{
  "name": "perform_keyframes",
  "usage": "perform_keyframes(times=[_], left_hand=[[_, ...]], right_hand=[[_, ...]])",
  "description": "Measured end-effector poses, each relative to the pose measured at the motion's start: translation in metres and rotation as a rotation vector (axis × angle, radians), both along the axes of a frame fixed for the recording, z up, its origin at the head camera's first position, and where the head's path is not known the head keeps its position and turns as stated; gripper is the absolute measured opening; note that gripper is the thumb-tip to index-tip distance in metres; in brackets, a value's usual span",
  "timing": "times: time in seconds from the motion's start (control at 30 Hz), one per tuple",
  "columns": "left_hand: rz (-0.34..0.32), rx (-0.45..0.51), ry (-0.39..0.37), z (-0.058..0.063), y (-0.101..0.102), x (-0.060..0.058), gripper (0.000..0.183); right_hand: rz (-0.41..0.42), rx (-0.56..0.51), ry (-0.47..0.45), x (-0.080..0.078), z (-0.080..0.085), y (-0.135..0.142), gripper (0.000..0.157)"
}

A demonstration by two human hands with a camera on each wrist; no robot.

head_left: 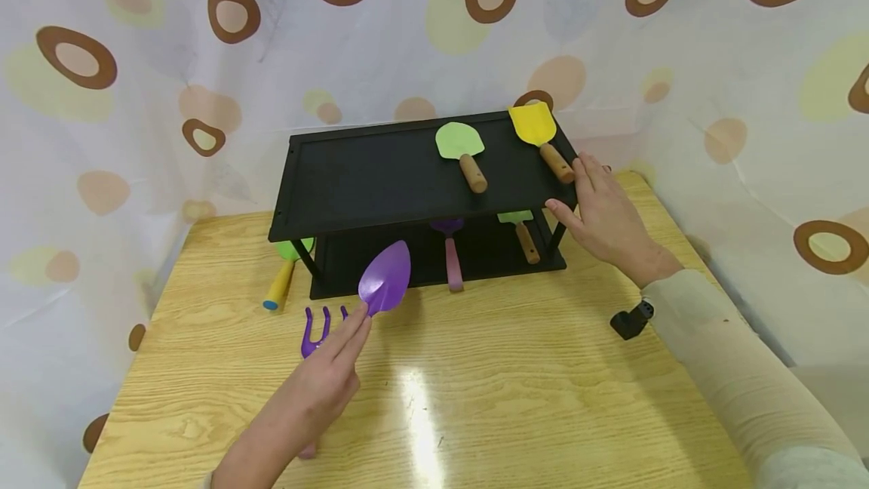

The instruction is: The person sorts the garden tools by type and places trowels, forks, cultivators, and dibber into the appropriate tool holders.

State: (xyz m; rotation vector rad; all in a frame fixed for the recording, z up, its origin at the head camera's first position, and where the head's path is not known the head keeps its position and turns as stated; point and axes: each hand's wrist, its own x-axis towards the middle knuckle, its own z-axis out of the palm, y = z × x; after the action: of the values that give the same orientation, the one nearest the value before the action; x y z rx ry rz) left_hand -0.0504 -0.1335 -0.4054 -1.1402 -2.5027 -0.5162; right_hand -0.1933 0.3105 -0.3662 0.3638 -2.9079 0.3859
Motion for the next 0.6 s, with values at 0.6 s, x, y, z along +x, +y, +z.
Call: perform_keyframes(times=[0.6], left_hand=[[-0.167, 0.043, 0.162, 0.051, 0.009, -0.033, 0.054]], right_hand=[[-0.006, 0.003, -0.006, 0.000, 0.001, 0.000, 0.087]])
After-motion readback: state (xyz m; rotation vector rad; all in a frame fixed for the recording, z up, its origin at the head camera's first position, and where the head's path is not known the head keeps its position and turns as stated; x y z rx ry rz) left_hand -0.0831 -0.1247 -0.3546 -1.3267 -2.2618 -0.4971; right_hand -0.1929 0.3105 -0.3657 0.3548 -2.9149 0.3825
